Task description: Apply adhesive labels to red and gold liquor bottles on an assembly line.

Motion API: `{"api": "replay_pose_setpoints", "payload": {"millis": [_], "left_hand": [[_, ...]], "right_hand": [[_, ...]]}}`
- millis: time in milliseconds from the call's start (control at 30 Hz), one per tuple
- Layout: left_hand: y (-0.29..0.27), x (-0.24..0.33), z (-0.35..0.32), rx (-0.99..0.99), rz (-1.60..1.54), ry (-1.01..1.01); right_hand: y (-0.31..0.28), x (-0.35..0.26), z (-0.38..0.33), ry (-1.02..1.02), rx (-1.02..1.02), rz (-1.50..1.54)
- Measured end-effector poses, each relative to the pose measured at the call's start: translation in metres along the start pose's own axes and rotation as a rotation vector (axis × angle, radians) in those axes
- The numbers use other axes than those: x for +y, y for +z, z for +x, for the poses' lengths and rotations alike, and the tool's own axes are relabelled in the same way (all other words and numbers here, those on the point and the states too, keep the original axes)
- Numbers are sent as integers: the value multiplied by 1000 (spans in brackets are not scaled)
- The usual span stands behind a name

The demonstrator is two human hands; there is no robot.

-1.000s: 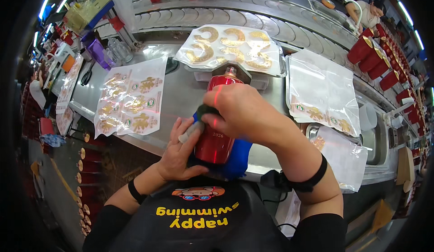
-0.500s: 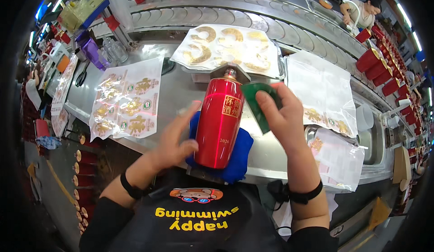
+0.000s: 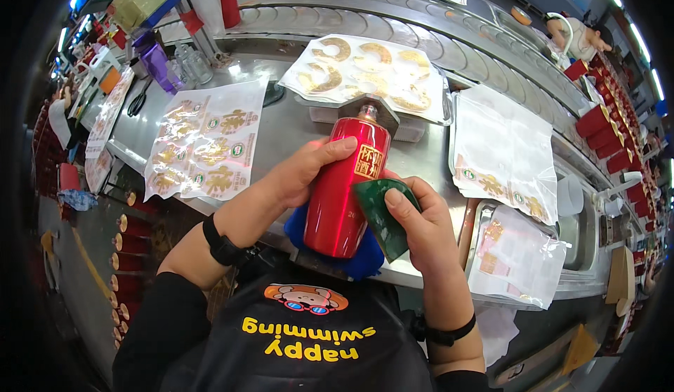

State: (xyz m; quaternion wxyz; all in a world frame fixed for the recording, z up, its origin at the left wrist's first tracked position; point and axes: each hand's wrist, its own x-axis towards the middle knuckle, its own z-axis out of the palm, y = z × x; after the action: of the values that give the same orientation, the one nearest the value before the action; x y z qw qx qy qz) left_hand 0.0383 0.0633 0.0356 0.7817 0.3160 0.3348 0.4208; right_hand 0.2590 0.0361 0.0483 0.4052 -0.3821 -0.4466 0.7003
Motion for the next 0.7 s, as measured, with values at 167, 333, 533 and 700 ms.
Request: {"api": "replay_pose_setpoints", "payload": {"millis": [167, 333, 533, 700], "left_hand": [[8, 8, -36, 56, 6, 82], [-10, 21, -74, 179, 471, 624], [-36, 6, -92, 194, 490, 786], [-54, 0, -102, 216, 547, 877]], "right_hand": [[14, -12, -8, -168, -214, -11], [31, -12, 10, -465, -388, -327], [52, -3, 31, -557, -582, -333], [59, 0, 33, -546, -608, -410]]}}
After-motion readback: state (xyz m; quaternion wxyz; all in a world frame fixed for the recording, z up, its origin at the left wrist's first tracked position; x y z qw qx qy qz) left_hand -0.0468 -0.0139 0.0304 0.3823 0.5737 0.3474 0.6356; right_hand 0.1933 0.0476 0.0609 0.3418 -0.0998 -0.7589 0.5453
